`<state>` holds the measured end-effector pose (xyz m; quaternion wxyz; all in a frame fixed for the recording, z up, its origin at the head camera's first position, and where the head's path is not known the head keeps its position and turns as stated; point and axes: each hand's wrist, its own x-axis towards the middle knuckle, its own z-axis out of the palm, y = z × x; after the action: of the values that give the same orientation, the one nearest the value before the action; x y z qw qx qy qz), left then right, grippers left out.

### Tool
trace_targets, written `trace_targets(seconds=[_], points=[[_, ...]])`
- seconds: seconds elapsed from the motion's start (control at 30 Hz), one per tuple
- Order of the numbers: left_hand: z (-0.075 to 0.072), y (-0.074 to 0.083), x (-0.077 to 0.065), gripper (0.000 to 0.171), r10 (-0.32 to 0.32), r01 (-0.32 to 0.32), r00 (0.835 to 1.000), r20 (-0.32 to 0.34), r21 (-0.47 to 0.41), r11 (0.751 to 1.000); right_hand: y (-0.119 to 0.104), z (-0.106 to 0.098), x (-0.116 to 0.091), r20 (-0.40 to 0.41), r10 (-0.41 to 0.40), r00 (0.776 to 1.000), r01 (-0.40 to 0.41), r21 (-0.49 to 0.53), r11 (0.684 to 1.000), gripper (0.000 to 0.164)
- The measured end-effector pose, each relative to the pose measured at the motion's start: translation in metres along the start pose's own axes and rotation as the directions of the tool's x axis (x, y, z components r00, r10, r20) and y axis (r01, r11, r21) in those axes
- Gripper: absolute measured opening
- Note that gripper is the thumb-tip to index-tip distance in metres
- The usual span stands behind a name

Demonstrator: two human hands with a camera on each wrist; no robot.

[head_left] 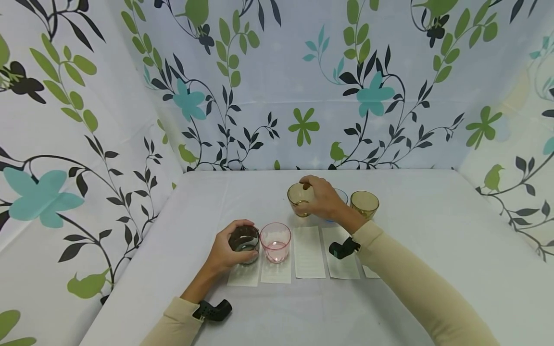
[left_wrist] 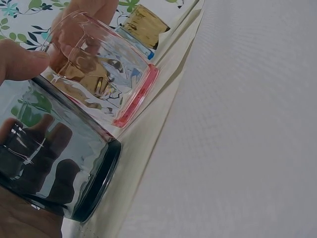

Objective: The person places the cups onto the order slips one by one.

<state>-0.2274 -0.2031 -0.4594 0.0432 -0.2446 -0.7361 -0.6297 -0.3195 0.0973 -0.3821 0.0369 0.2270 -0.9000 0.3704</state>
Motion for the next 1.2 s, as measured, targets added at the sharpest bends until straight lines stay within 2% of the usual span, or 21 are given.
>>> trace_targets(seconds=[0.3, 0.9, 1.2], points=[[0.001, -0.002, 0.0, 0.068, -0.003, 0.003, 1.0, 0.0, -0.003, 1.0, -0.011, 0.0, -0.004, -0.047, -0.056, 0.997, 0.062, 0.137, 0.989, 0.073], [0.0, -0.002, -0.001, 0.067, 0.007, -0.007, 1.0, 0.0, -0.002, 1.0, -0.023, -0.005, -0.02, -0.076, -0.088, 0.993, 0.102, 0.216, 0.971, 0.072], [0.0, -0.002, -0.001, 0.067, -0.011, 0.011, 1.0, 0.003, 0.001, 1.0, -0.02, -0.005, -0.029, -0.082, -0.118, 0.99, 0.133, 0.206, 0.969, 0.067]])
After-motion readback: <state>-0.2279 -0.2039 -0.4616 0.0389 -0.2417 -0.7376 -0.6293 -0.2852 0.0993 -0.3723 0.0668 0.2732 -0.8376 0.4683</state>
